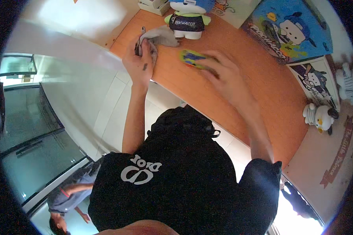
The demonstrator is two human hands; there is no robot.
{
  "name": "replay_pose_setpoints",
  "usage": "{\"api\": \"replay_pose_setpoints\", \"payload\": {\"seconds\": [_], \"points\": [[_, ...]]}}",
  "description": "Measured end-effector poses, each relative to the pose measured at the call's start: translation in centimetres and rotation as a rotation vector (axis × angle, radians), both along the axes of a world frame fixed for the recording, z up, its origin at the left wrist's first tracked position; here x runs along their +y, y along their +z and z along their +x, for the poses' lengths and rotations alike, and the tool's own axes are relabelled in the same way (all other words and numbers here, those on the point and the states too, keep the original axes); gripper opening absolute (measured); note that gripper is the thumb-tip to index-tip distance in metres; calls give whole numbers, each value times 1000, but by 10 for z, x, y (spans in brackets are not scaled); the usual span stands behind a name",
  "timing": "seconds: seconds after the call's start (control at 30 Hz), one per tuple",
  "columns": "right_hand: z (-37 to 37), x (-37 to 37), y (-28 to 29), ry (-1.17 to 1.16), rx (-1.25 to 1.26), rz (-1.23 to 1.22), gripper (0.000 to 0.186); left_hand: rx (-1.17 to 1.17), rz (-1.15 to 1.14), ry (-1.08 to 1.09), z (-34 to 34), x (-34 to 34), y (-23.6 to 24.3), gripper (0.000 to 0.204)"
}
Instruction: Wiping a table surface and several small objects using a cleaning cloth.
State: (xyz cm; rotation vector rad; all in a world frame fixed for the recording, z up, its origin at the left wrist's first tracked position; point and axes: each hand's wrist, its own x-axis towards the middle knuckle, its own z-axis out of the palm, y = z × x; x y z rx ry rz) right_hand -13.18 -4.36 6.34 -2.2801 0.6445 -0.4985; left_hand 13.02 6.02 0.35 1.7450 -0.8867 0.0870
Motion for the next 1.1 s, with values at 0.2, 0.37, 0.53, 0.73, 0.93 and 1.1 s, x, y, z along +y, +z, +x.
{"api": "replay_pose_setpoints", "payload": {"seconds": [0.2,0.37,0.53,0.73,0.93,1.1], "points": [[-106,14,17,-321,54,-118,28,-57,6,35,-2,-6,-6,22],[-151,36,24,-525,67,-221,29,-170,51,28,-2,-3,-3,22],[-187,48,-6,-678,179,-219,31,-381,349,-120,-56,10,-2,29],[-223,46,-20,-652,262,-451,35,-520,252,-383,-107,34,14,28],[-256,54,-20,-750,228,-351,38,-677,206,141,16,14,8,32],[-254,42,-19,-704,261,-359,40,-196,291,-340,-35,25,-3,36]]}}
